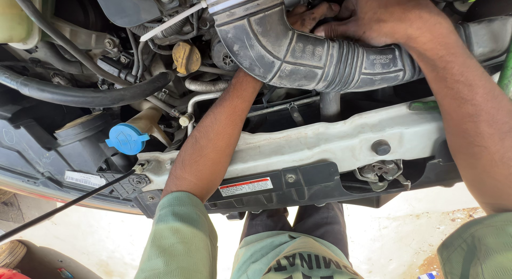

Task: The person works under the open hood of a Suzuki car, reaching both hands into the engine bay to manipulate the air intake hose and nearby components. They use a wrench to loosen and tighten a fitting, reposition the hose, and continue adjusting parts in the engine compartment.

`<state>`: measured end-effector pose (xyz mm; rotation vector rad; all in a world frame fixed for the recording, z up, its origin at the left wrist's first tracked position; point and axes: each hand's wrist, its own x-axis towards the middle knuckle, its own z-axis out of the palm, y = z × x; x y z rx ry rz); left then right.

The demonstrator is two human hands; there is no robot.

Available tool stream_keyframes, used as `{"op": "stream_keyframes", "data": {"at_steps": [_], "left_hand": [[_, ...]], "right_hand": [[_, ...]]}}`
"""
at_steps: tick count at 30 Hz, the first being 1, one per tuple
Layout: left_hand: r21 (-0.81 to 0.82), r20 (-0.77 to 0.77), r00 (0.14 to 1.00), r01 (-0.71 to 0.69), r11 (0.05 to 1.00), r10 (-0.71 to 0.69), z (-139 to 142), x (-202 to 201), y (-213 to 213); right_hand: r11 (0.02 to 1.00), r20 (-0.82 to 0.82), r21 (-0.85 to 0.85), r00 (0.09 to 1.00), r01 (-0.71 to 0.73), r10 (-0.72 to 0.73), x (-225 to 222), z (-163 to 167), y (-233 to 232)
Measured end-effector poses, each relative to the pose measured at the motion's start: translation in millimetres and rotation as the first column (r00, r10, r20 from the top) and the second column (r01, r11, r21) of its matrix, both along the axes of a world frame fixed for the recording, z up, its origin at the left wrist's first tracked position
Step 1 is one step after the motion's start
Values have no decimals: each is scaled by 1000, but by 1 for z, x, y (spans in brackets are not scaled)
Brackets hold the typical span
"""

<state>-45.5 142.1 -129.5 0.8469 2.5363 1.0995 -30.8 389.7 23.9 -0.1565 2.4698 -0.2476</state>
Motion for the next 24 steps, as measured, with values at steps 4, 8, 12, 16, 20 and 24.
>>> {"op": "stream_keyframes", "data": {"at_steps": [4, 8, 12, 16, 20, 24], "left_hand": [[2, 10, 1000, 7, 1000, -7, -1, 2, 1], [3, 7, 1000, 2, 1000, -2, 0, 0, 0], [0, 7, 1000, -8, 1000, 8, 0, 0, -3], [-1, 15, 1000, -3, 1000, 3, -1, 2, -2], [5, 22, 1000, 6, 1000, -6, -2, 2, 0], [6, 23, 1000, -5, 1000, 5, -3, 1, -3]], "right_hand": [[995, 76, -98, 997, -16, 24, -2, -2, 5], [997, 175, 33, 982, 73, -78, 1, -4, 3], [996, 12, 87, 1000, 2, -3, 4, -2, -2], [1000, -65, -2, 997, -28, 28, 1, 4, -4], [997, 238, 48, 969, 54, -64, -3, 6, -2], [995, 110, -68, 992, 74, -66, -1, 1, 1]]}}
